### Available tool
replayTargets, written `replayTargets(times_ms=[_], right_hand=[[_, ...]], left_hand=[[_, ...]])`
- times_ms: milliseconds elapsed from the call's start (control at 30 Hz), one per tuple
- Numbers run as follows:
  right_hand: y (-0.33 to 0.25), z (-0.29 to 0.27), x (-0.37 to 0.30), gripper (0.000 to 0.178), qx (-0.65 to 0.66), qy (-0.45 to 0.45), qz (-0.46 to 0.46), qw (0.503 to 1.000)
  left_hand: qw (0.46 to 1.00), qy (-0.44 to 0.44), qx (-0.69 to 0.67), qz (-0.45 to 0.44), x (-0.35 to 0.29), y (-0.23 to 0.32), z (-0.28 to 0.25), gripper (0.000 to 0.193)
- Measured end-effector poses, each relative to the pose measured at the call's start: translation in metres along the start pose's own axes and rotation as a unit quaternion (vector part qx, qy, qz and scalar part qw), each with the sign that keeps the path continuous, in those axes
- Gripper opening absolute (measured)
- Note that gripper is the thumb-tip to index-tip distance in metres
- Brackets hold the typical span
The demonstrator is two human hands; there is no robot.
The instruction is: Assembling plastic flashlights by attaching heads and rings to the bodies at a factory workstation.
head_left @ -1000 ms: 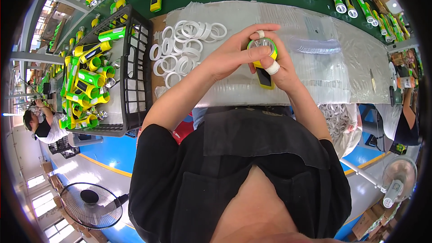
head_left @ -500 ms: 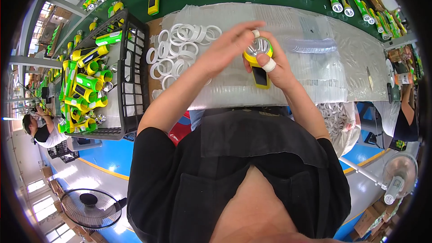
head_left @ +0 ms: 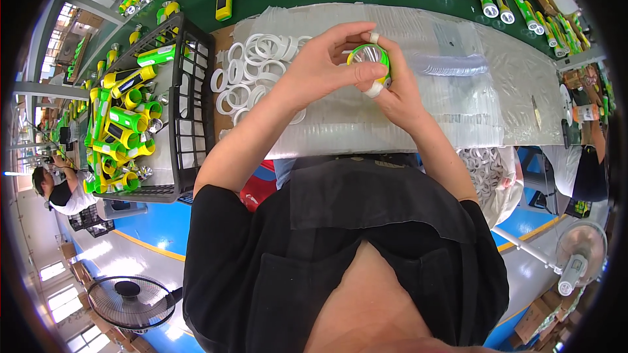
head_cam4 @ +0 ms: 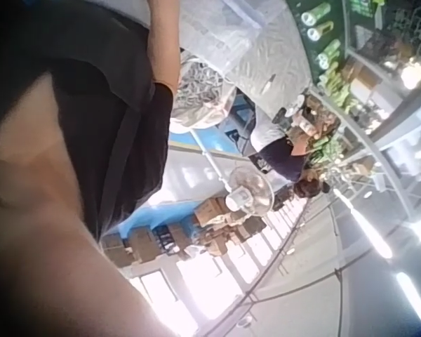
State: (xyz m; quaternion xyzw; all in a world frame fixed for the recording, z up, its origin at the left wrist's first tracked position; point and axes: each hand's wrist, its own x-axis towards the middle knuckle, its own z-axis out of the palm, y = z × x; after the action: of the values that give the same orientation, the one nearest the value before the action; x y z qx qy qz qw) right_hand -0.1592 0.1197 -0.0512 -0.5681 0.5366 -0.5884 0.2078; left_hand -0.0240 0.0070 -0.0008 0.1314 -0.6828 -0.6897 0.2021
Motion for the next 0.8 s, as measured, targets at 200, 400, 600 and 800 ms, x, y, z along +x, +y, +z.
replayTargets(times_ms=[200, 400, 600, 800], right_hand=[[-0.011, -0.013, -0.007, 0.076, -0.207, -0.017, 0.004, 0.978], [-0.013, -0.023, -0.012, 0.069, -0.33, -0.072, 0.029, 0.941], [0.02, -0.012, -0.023, 0.057, -0.548, -0.097, -0.029, 0.83], [0.02, -0.021, -0.022, 0.06, -0.469, -0.06, 0.046, 0.88]], left_hand=[[0.998, 0.003, -0.029, -0.061, -0.004, -0.006, -0.003, 0.064], [0.995, -0.01, -0.03, -0.098, -0.005, -0.033, -0.009, 0.062], [0.99, 0.081, -0.046, -0.107, -0.003, -0.081, 0.009, 0.055], [0.989, 0.131, -0.031, -0.061, -0.004, -0.097, 0.014, 0.051]])
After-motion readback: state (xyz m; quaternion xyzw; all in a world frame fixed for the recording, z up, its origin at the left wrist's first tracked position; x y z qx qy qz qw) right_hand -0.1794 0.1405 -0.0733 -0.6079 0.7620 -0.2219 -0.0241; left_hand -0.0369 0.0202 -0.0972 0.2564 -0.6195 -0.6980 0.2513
